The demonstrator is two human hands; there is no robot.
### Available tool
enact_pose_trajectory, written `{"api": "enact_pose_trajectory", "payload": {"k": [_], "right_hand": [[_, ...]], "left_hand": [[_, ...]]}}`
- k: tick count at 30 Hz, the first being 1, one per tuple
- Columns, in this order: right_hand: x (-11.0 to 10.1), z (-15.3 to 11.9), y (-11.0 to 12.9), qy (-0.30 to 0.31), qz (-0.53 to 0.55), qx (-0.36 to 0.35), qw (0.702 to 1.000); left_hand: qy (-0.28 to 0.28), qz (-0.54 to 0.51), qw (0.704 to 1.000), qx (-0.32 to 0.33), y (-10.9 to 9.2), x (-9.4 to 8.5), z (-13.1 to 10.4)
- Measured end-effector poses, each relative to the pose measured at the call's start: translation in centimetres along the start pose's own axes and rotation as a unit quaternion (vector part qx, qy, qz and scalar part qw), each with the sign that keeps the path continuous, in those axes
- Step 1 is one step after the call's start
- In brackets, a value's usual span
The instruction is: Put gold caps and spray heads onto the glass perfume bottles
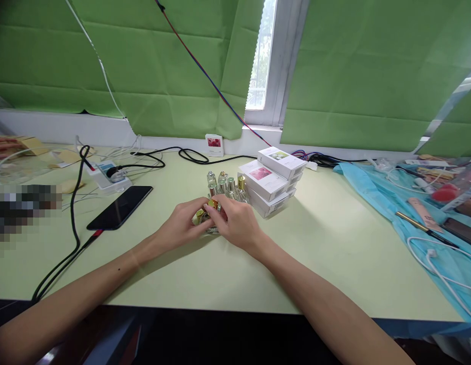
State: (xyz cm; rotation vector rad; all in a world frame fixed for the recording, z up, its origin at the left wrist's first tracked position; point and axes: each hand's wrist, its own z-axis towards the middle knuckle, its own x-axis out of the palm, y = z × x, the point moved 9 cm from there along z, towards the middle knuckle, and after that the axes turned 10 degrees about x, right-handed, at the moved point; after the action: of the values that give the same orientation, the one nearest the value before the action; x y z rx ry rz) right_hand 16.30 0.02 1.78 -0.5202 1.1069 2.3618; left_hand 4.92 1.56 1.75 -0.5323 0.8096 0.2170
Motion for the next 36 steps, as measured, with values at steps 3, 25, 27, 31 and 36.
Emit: {"api": "enact_pose_trajectory", "payload": {"k": [3,25,27,31,36], "right_hand": [[-0.02,-0.02,-0.02,-0.004,0.004,-0.001,1.0],[0.28,-0.02,-0.32,0.007,-0.005,0.018,1.0],[0.29,-0.02,-0.32,0.009,-0.004,0.018,1.0],[0.28,-0.03,-0.31,0.011,0.006,0.016,1.0],[0.25,-0.06,-0.24,0.011,0.017,0.007,1.0]], "left_hand": [[0.0,-0.001,1.0,-0.002,0.08,0.03,-0.07],[0.017,0.002,1.0,-0.008,0.1,0.3,0.08],[0.017,0.001,1.0,-0.007,0.04,0.28,0.13],[0.016,0.002,1.0,0.001,-0.19,0.15,0.22],[0.017,0.004,1.0,0.008,-0.45,0.02,0.28]]}}
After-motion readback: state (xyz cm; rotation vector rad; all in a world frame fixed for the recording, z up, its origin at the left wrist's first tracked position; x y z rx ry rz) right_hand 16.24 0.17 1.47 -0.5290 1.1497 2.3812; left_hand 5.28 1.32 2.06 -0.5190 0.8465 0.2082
